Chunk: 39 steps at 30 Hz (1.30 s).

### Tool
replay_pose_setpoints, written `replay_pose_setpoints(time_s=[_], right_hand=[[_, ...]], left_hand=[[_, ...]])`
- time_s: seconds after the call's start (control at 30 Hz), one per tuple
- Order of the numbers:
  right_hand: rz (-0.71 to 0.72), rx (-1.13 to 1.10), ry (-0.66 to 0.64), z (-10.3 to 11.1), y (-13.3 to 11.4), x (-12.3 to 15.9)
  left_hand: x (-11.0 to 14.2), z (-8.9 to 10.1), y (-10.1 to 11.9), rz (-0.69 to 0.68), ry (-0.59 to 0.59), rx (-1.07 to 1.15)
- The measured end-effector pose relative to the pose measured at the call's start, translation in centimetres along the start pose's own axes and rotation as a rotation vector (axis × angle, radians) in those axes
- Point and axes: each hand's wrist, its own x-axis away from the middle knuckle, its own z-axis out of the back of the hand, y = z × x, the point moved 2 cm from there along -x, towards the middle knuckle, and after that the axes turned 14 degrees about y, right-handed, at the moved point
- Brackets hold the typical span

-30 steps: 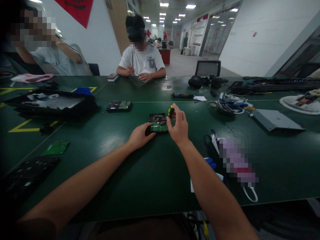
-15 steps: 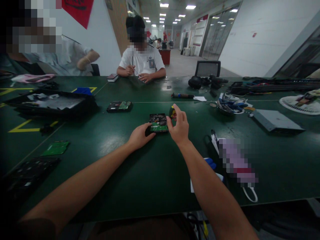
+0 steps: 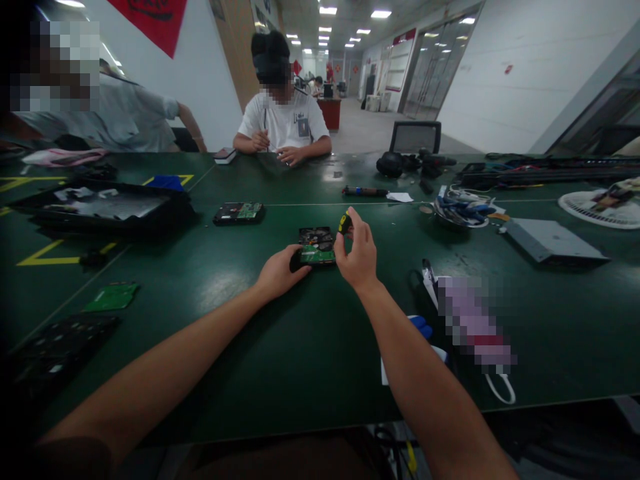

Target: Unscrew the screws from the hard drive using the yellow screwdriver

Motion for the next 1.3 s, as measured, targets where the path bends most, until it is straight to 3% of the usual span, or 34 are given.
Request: replay_pose_setpoints(time_s=[0.7, 1.3], right_hand=[[-0.007, 0.018, 0.022, -0.09, 0.17, 0.12], [0.017, 0.026, 0.011, -0.15, 0.42, 0.14]], left_hand=[[-0.03, 0.81, 0.54, 0.024, 0.063, 0.116], [0.05, 0.19, 0.01, 0.007, 0.045, 0.103]])
